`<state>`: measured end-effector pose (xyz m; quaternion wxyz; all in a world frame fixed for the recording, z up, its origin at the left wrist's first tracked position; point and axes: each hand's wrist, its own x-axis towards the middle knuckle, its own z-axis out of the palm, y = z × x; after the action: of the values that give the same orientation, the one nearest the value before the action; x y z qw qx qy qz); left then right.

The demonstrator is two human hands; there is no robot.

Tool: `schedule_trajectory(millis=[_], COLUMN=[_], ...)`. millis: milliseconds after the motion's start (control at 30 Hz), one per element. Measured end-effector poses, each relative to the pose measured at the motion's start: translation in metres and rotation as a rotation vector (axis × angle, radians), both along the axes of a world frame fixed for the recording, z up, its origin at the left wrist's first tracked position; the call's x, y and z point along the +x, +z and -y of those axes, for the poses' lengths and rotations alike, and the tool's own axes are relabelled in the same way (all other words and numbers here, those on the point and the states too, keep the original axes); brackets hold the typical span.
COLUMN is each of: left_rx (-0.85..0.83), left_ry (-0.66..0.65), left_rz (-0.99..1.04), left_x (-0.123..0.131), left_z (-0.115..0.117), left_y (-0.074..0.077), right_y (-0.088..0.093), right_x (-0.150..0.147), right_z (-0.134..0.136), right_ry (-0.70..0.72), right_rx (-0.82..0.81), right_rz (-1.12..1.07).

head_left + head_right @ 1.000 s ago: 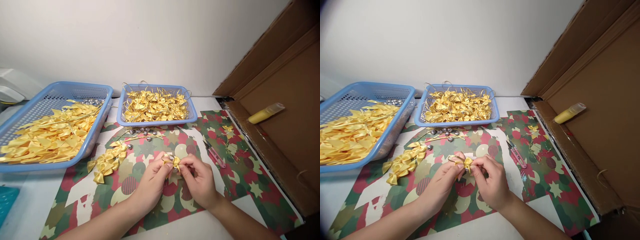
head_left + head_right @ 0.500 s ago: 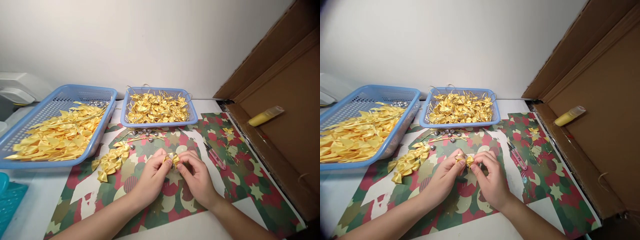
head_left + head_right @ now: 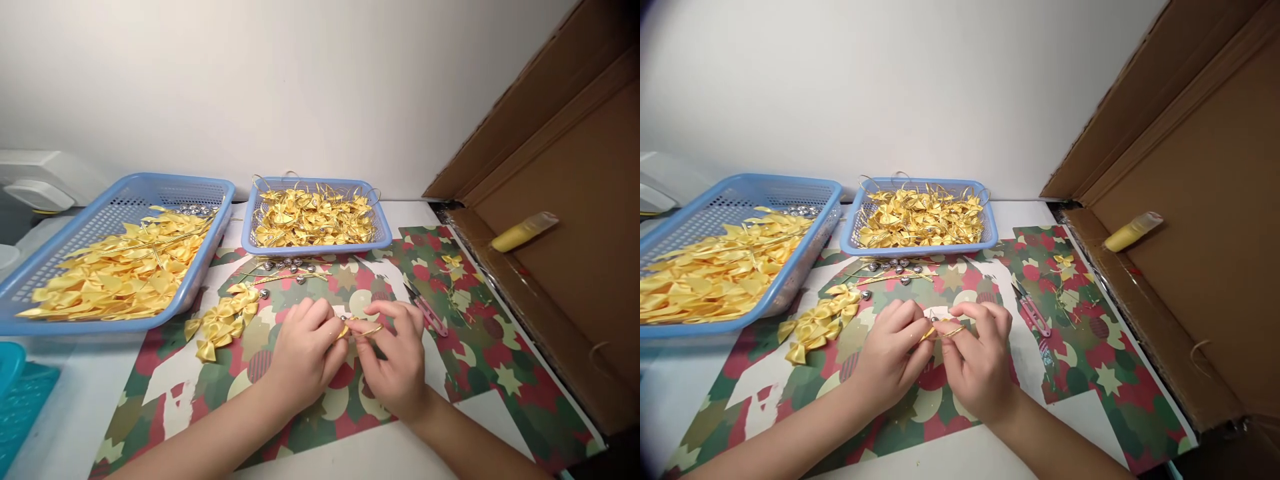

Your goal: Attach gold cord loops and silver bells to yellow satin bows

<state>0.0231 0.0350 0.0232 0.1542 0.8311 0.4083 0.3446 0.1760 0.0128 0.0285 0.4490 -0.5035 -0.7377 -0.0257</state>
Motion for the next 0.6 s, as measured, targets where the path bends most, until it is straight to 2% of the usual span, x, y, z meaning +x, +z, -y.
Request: schedule_trajectory(millis=[167,333,467,600], left_rx=[-0.023,-0.035,-0.023,-0.092], left_ry=[-0.013,-0.07,-0.059,-0.031], left_rz=[-0.06,-0.064,-0.113,-0.12], left_x=[-0.0005,-0.0015,-0.0013,-0.0022], left_z=[-0.0016,-0.0047,-0.0072,-0.0097], left_y=[0.0045,0.0099,0.0096,0.0074], right_y=[-0.0029,-0.0027,-0.0051,-0.0077], right_x=[-0.0017,-0.0024,-0.002,-0.0023], right_z=[0.0002,-0.0007,-0.0026,-0.0021], right_ry=[-0.009,0.067,0.104,0.113], right_rx=[0.004,-0.052,-0.085,-0.082], right_rz=[-0.051,-0.204,-0.245,-0.229])
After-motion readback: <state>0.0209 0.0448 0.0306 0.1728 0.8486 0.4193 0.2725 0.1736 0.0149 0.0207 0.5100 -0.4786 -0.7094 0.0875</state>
